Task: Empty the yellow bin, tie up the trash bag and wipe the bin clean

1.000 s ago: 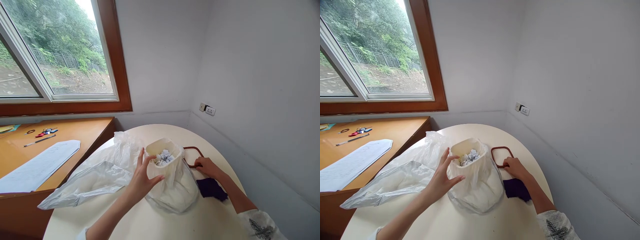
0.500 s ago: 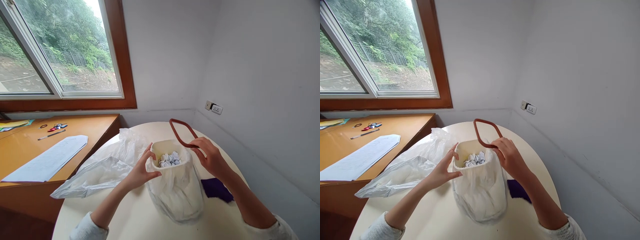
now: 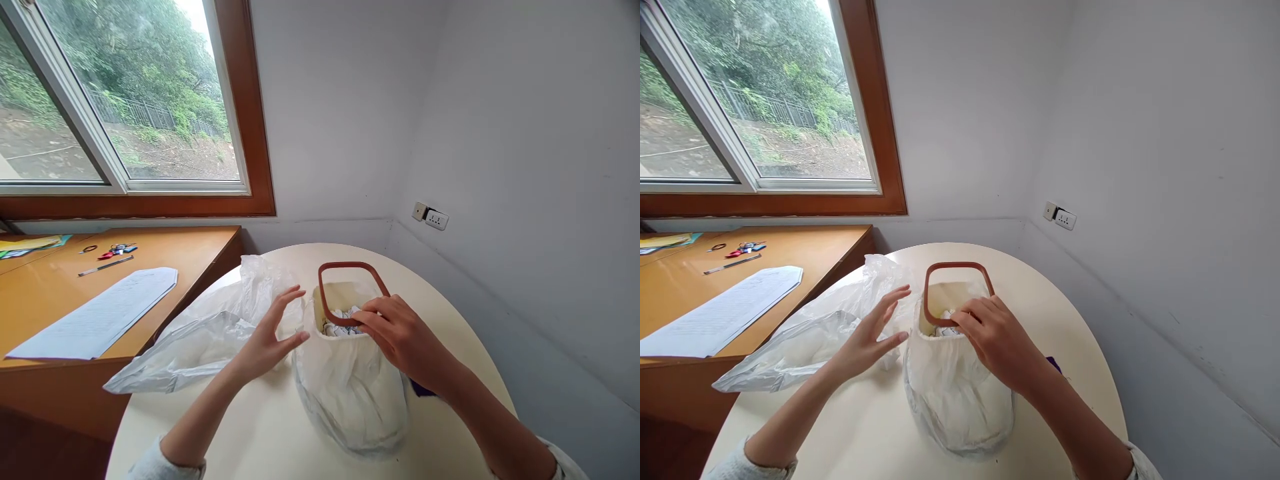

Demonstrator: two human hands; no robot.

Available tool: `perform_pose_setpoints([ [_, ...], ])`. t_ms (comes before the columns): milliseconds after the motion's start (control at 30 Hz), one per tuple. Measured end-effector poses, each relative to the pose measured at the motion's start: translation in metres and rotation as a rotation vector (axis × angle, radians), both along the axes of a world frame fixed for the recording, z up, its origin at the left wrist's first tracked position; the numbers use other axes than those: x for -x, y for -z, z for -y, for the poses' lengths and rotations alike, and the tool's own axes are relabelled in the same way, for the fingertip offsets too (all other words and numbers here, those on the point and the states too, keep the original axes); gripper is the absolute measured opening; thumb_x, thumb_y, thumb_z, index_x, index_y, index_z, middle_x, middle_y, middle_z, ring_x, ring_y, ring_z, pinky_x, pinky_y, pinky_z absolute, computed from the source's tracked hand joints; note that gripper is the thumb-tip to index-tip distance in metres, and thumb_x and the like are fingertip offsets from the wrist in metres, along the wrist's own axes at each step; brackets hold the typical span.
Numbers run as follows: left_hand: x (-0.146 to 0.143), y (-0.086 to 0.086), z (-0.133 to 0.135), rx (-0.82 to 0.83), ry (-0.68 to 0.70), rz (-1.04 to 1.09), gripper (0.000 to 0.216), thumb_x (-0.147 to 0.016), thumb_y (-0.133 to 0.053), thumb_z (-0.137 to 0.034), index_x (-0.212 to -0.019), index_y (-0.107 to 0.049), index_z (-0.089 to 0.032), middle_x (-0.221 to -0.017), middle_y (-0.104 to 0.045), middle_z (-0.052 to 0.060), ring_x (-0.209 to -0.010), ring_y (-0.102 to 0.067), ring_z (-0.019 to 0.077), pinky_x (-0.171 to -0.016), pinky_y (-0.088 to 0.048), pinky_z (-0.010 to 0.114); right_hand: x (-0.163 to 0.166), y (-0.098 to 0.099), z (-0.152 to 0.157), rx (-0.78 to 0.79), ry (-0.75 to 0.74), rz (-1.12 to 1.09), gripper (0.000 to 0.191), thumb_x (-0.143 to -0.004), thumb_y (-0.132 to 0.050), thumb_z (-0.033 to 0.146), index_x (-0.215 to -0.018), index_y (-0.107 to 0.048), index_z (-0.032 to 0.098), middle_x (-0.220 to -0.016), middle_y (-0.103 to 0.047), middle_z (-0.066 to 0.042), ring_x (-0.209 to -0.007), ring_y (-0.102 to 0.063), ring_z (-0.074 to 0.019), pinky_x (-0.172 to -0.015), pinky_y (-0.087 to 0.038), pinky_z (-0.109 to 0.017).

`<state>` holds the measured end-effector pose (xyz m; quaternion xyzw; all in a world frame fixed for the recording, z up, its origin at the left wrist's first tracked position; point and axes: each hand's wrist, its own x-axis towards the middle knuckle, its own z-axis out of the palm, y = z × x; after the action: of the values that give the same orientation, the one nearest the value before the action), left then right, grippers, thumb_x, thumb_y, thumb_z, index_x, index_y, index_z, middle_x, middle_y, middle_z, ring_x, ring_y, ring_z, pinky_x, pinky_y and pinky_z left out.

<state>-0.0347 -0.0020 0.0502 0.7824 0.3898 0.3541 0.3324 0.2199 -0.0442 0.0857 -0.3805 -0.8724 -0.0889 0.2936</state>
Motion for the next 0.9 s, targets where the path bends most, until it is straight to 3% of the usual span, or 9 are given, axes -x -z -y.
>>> perform_pose_setpoints([
  [67,-0.001,-0.008,0.002,-0.053,-0.023,0.01,0.052,-0.083,-0.055,-0.038,-0.132,-0.036,-0.033,-0.146,-0.028,0.004,-0.138,-0.018,0.0243,-0.112,-0.021,0.042,0.003,0.004,0.003,-0.007,-0.037,0.007,0.021,-0.089,-0.042,0.012,-0.101,-0.058,0.018,-0.089,-0.062,-0.007,-0.079,-0.055,-0.0165,-0.072,-0.043,-0.032],
  [200,-0.009,-0.017,0.004,-0.07,0.024,-0.084,0.053,-0.08,-0.059,-0.04,-0.129,-0.041,-0.034,-0.149,-0.021,0.003,-0.138,-0.017,0.0269,-0.109,-0.027,0.043,0.006,0.013,0.007,-0.01,-0.075,0.011,0.026,-0.086,-0.043,0.006,-0.104,-0.058,0.019,-0.09,-0.062,-0.005,-0.079,-0.055,-0.0157,-0.074,-0.043,-0.031],
  [333,-0.015,-0.017,0.002,-0.067,0.063,-0.174,0.035,-0.079,-0.059,-0.043,-0.111,-0.054,-0.03,-0.15,-0.017,0.003,-0.136,-0.019,0.0298,-0.105,-0.033,0.045,0.001,0.021,0.009,-0.055,-0.065,-0.013,0.028,-0.086,-0.043,0.005,-0.104,-0.059,0.02,-0.09,-0.062,-0.005,-0.078,-0.056,-0.0152,-0.075,-0.044,-0.032],
  [467,-0.018,-0.017,0.001,-0.099,0.089,-0.205,0.023,-0.079,-0.059,-0.043,-0.095,-0.057,-0.027,-0.148,-0.021,0.003,-0.136,-0.021,0.0283,-0.105,-0.034,0.044,-0.009,0.027,0.011,-0.096,-0.033,-0.055,0.027,-0.086,-0.044,0.007,-0.104,-0.058,0.021,-0.093,-0.063,-0.006,-0.082,-0.057,-0.0167,-0.077,-0.046,-0.035],
  [600,-0.018,-0.018,0.001,-0.114,0.08,-0.227,0.021,-0.08,-0.058,-0.04,-0.097,-0.056,-0.028,-0.147,-0.023,0.002,-0.136,-0.022,0.0275,-0.104,-0.036,0.044,-0.021,0.03,0.011,-0.023,-0.011,-0.095,0.029,-0.087,-0.043,0.007,-0.109,-0.055,0.022,-0.101,-0.059,-0.009,-0.094,-0.057,-0.0185,-0.08,-0.05,-0.035],
  [900,-0.023,-0.019,0.003,-0.23,-0.021,-0.136,0.01,-0.086,-0.05,-0.028,-0.087,-0.059,-0.024,-0.139,-0.032,0.005,-0.122,-0.043,0.0258,-0.1,-0.041,0.043,-0.045,0.032,-0.01,0.105,-0.003,-0.234,0.032,-0.09,-0.036,0.013,-0.114,-0.053,0.027,-0.127,-0.045,-0.01,-0.121,-0.045,-0.0214,-0.089,-0.05,-0.036],
])
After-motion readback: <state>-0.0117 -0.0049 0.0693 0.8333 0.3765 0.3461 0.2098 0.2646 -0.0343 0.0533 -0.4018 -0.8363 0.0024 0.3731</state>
